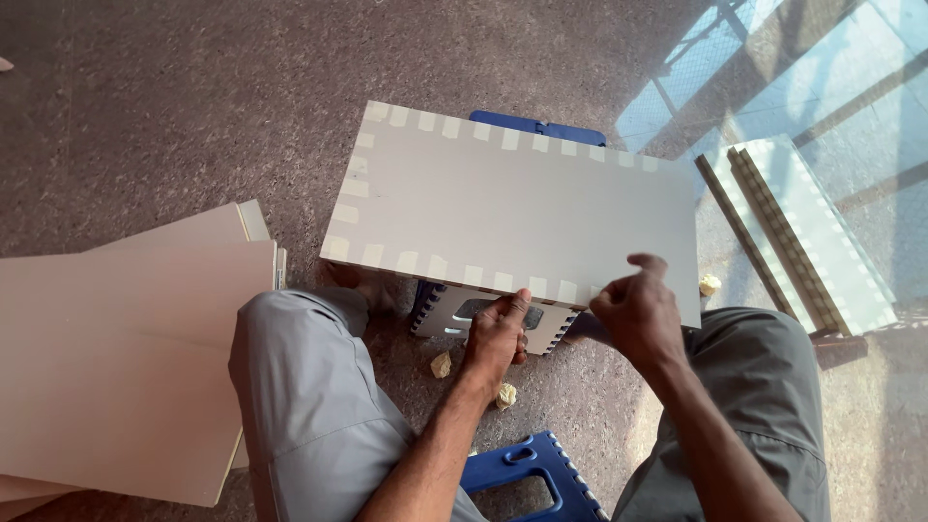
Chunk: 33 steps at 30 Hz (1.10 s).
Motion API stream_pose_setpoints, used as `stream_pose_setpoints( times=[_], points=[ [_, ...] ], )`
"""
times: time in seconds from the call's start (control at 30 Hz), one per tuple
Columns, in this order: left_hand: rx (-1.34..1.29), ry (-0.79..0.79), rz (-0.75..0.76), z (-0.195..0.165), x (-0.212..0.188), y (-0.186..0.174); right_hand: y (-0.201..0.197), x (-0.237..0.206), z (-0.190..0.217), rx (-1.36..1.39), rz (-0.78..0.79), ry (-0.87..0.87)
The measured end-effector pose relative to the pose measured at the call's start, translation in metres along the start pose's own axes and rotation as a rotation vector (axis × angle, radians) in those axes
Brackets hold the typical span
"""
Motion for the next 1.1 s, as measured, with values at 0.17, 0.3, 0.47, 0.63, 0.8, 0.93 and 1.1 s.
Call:
stream_pose_setpoints(
  times=[0.17,0.3,0.47,0.63,0.8,0.93,1.1],
  points=[
    [0.070,0.010,0.130,0.000,0.002,0.009,0.021,-0.019,-0.021,-0.036,-0.119,-0.209],
    [0.180,-0.074,0.309,0.015,0.003,0.045,0.046,-0.044,-0.043,-0.032,-0.135,-0.383],
    [0.146,-0.053,0.141,0.032,0.021,0.057,0.033,-0.044,-0.046,-0.197,-0.130,-0.297],
    [0.560,0.287,0.057,0.012,0.037,0.055,0.020,-0.030,-0.014,-0.248,-0.212,-0.306],
    [0.729,0.125,-0.057,0.009,0.036,0.063,0.024,-0.010,0.004,-0.328,-0.195,-0.242],
    [0.837,0.234,-0.155,-0.002,0.022,0.058,0.030,-0.001,0.004,-0.331,-0.248,-0.240],
    [0.998,0.208,-0.205,-0.009,0.021,0.054,0.027,0.008,0.005,-0.246,-0.130,-0.277]
  ],
)
Point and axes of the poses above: each hand's wrist, its own x-axis towards the middle knuckle, its own y-axis out of the palm, z = x × y, the point moved 4 cm from there along x, towards the middle knuckle, and after that the axes turned 14 degrees about z, right-handed, at the moved point
